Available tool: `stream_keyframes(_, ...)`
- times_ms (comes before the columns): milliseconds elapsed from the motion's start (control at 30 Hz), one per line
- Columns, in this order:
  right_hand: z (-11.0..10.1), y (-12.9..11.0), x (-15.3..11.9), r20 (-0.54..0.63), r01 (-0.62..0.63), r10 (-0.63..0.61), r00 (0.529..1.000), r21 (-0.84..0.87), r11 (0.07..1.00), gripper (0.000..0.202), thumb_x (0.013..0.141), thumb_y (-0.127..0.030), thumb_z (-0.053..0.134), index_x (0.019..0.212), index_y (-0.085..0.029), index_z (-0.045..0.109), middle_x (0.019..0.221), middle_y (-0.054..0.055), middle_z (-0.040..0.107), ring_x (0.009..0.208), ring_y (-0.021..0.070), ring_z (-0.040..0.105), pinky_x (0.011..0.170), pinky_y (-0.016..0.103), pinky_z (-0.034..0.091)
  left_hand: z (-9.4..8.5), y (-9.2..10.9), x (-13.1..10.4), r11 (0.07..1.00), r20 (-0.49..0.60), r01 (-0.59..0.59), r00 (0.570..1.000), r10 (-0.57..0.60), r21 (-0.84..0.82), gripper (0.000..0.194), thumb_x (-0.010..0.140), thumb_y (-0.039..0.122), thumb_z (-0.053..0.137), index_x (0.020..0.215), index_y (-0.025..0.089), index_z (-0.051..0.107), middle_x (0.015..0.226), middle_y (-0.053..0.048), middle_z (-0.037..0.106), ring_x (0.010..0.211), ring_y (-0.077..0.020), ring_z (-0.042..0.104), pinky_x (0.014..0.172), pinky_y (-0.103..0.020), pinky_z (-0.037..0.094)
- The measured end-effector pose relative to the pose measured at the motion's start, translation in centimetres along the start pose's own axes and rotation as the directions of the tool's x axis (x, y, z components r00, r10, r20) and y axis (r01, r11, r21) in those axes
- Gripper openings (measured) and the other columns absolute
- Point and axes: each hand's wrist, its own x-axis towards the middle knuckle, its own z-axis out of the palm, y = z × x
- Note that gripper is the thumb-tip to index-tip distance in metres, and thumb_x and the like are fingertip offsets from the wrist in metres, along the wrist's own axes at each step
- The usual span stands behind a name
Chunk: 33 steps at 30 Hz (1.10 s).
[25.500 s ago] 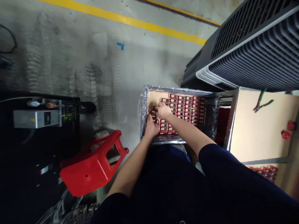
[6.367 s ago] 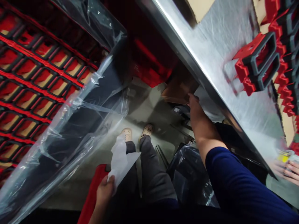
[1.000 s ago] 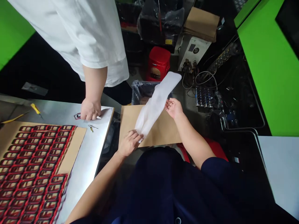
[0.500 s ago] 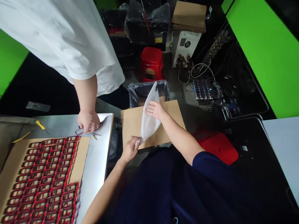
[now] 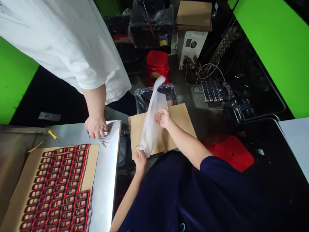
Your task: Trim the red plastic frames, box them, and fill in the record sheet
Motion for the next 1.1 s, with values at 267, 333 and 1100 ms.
stream_keyframes(267, -0.8, -6.3, -1.2, 0.199, 0.406, -0.402, 0.894, 0.021, 0.914, 0.090, 0.075, -0.096, 0.031, 0.108, -0.020, 0.066, 0.084, 0.011, 0.065, 0.087, 0.0303, 0.061, 0.070, 0.041, 0.054, -5.1, 0.9, 1.0, 0.801, 0.339, -0.458, 0.878, 0.338, 0.387, 0.038, 0.101, 0.047, 0.044, 0.096, 0.019, 0.068, 0.075, -0.007, 0.064, 0.073, -0.0220, 0.060, 0.070, -0.035, 0.046)
stream_keyframes(333, -2.6, -7.7, -1.7, 0.137, 0.399, -0.388, 0.912, -0.072, 0.914, 0.074, 0.079, -0.087, 0.046, 0.107, -0.022, 0.065, 0.090, 0.010, 0.066, 0.087, 0.0266, 0.061, 0.073, 0.038, 0.055, -6.1, 1.1, 2.0, 0.720, 0.464, -0.567, 0.803, 0.374, 0.399, 0.033, 0.099, 0.046, 0.049, 0.099, 0.020, 0.070, 0.077, -0.008, 0.064, 0.078, -0.0235, 0.061, 0.077, -0.037, 0.047)
stream_keyframes(1100, -4.5, -9.8, 6.8, -0.023, 0.299, -0.425, 0.905, -0.677, 0.673, 0.022, 0.097, -0.029, 0.067, 0.110, -0.012, 0.066, 0.110, 0.007, 0.066, 0.096, 0.0188, 0.065, 0.086, 0.037, 0.057, -9.4, -4.1, 2.5, 0.576, 0.738, -0.744, 0.589, 0.328, 0.338, 0.032, 0.078, 0.005, 0.051, 0.100, 0.022, 0.066, 0.098, -0.007, 0.071, 0.107, -0.0244, 0.063, 0.101, -0.040, 0.051)
